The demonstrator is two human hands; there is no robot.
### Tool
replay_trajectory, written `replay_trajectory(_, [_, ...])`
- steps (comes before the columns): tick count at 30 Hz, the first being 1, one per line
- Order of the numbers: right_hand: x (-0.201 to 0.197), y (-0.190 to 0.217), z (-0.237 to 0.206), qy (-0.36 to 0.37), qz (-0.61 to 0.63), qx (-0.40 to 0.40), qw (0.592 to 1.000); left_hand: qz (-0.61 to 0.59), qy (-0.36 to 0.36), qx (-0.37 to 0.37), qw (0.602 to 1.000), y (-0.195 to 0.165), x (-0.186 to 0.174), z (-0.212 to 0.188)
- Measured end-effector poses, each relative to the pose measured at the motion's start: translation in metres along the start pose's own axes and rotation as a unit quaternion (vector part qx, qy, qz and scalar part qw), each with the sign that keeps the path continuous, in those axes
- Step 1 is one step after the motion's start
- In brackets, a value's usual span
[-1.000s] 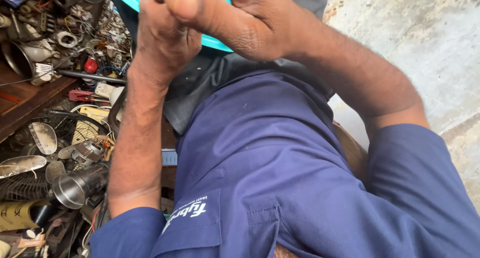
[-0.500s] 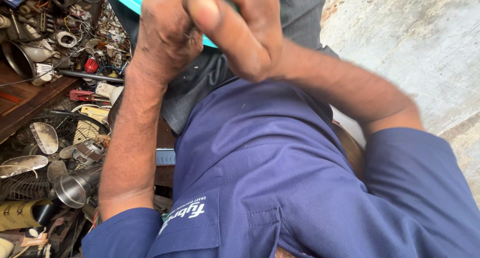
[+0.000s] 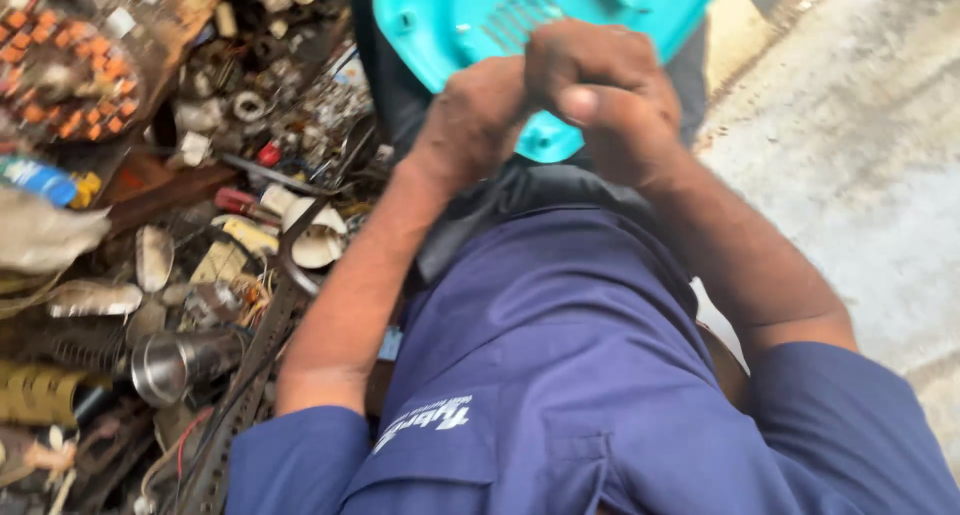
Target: The person disassembles a teal fan base using a screwdriver, removes the cover to access internal wiring, and manipulates the wires and components. The person then reassembles the base cover.
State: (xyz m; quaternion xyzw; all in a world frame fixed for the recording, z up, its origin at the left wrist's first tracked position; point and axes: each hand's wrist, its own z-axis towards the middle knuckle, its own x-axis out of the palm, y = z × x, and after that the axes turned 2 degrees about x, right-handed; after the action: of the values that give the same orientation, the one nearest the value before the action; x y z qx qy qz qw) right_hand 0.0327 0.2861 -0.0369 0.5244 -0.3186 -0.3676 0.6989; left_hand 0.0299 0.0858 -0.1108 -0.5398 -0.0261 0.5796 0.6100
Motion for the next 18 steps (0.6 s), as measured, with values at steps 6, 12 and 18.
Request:
replay_trajectory(6, [-0.006, 0.006, 0.026, 0.094, 0.06, 0.028, 0.993, -0.023, -0.048, -0.052, 0.997, -0.002, 0.009, -0.002])
replay_trajectory(12, [0.013, -0.004, 0.006, -0.076, 0.014, 0.013, 0.997, -0.028, -0.09, -0.024, 0.995, -0.008, 0.004, 0.001])
replay_trajectory(18, [-0.001, -0.001, 0.01, -0.124, 0.037, 0.025, 0.991, -0.011, -0.088, -0.064, 0.994, -0.017, -0.005, 0.015])
